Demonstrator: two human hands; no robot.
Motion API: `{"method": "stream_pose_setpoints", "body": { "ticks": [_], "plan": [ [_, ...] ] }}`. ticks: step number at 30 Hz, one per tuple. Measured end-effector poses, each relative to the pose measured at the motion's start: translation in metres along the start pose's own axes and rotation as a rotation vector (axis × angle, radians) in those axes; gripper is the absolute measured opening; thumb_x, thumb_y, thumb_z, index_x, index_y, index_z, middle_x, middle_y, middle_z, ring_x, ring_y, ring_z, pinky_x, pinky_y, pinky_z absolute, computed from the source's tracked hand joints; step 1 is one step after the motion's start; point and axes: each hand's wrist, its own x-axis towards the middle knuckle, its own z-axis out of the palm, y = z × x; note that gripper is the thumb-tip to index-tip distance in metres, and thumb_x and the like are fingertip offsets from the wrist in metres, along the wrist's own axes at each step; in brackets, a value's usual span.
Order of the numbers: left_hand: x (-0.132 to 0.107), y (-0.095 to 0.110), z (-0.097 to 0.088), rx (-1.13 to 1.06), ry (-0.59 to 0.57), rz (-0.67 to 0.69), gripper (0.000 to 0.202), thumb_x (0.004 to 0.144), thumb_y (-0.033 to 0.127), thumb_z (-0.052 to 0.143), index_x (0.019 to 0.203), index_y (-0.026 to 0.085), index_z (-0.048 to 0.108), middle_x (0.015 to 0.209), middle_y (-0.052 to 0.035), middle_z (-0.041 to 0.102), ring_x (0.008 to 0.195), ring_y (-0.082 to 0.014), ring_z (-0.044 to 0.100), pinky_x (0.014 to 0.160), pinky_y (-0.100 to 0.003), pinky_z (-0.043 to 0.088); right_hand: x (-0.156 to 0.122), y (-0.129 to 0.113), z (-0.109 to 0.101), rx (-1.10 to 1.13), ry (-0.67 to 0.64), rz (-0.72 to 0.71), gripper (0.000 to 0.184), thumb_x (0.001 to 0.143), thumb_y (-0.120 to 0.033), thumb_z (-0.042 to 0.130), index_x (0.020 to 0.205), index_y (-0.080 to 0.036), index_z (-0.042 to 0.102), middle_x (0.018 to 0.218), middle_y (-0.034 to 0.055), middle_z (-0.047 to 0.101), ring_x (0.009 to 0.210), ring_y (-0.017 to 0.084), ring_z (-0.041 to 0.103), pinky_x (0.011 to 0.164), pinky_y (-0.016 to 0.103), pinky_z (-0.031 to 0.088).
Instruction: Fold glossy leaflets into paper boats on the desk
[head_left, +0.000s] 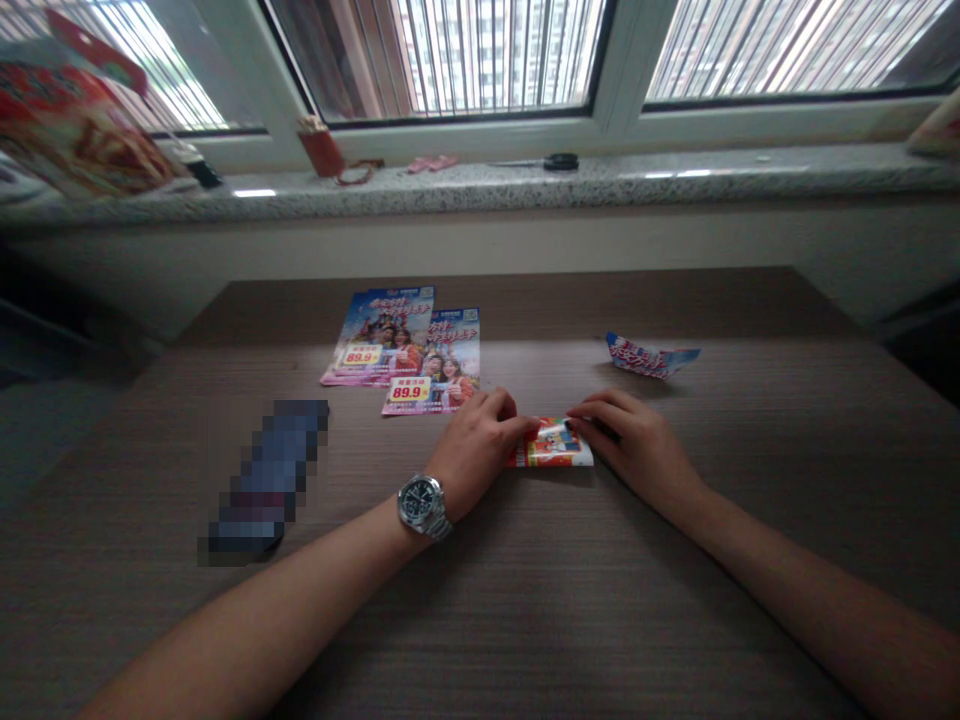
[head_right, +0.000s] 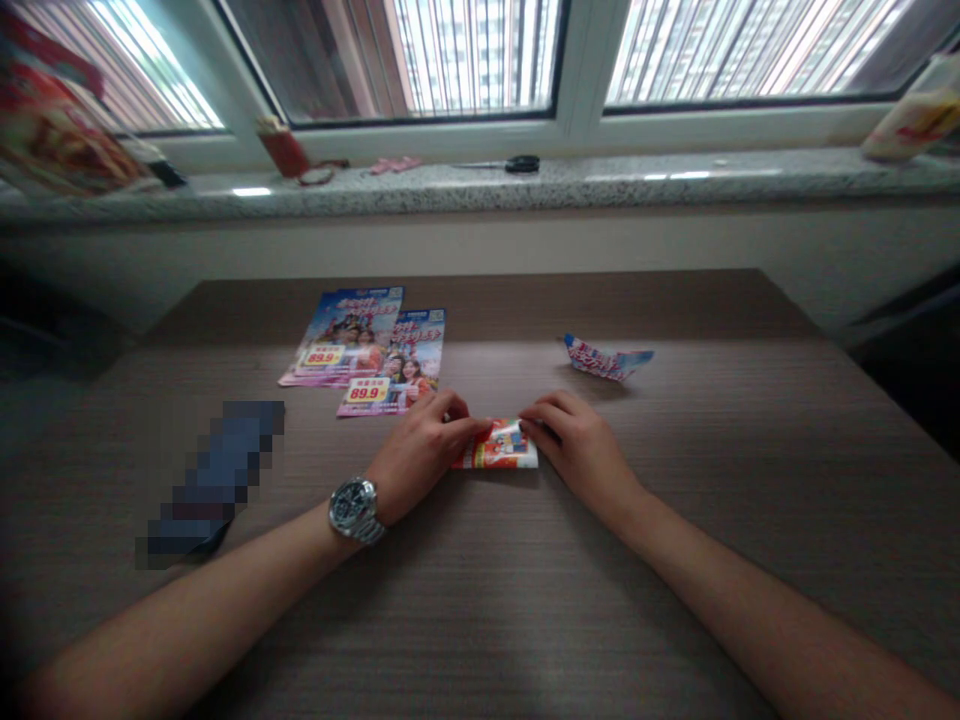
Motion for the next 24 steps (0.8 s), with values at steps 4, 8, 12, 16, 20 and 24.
{"method": "stream_pose_setpoints", "body": {
  "ticks": [4,8,12,16,20,24],
  "plan": [
    [0.0,0.0,0.0,0.017,-0.012,0.008,0.024,0.096,0.021,0.063,0.117,0.029,0.071,0.101,-0.006,0.056,0.092,-0.0199,0.052,0.083,-0.034,0.048,-0.003,-0.004,-0.007,-0.025,0.004,-0.094,0.02,0.1,-0.027,0.055,0.111,-0.02,0.07,0.111,0.0097,0.072,0.101,0.023,0.068,0.088,0.038,0.056],
    [0.0,0.0,-0.001,0.011,-0.017,-0.001,0.023,0.096,0.022,0.062,0.117,0.028,0.071,0.102,-0.0061,0.056,0.093,-0.0202,0.053,0.085,-0.035,0.049,-0.009,-0.013,-0.01,-0.167,-0.097,-0.224,0.03,0.101,-0.028,0.053,0.126,-0.018,0.065,0.127,0.0123,0.07,0.113,0.026,0.067,0.097,0.044,0.055],
    [-0.001,0.001,-0.002,0.005,-0.025,0.001,0.021,0.097,0.023,0.062,0.115,0.027,0.071,0.101,-0.0061,0.056,0.092,-0.0195,0.053,0.083,-0.033,0.049,-0.014,-0.016,-0.007,-0.27,-0.177,-0.257,0.034,0.102,-0.029,0.049,0.129,-0.016,0.065,0.131,0.0124,0.069,0.116,0.028,0.067,0.1,0.046,0.056],
    [-0.001,0.001,-0.003,0.023,-0.029,0.002,0.019,0.096,0.023,0.062,0.113,0.027,0.071,0.101,-0.0058,0.056,0.091,-0.0194,0.053,0.082,-0.032,0.049,-0.016,-0.013,-0.006,-0.287,-0.213,-0.248,0.036,0.103,-0.031,0.048,0.132,-0.017,0.063,0.135,0.0104,0.067,0.121,0.026,0.065,0.103,0.045,0.055],
    [-0.001,0.002,-0.003,0.026,-0.029,0.006,0.02,0.097,0.021,0.06,0.112,0.026,0.071,0.102,-0.0062,0.057,0.091,-0.0196,0.053,0.083,-0.033,0.049,-0.018,-0.011,-0.006,-0.284,-0.216,-0.253,0.037,0.103,-0.03,0.048,0.135,-0.017,0.062,0.138,0.0103,0.065,0.125,0.025,0.063,0.106,0.044,0.053],
    [-0.001,-0.003,0.003,-0.06,0.033,-0.011,0.018,0.096,0.021,0.061,0.108,0.025,0.074,0.1,-0.006,0.059,0.091,-0.0192,0.055,0.082,-0.033,0.05,-0.02,-0.01,-0.004,-0.3,-0.214,-0.274,0.039,0.103,-0.028,0.047,0.137,-0.015,0.06,0.14,0.0111,0.062,0.127,0.025,0.061,0.107,0.045,0.052]
  ]
}}
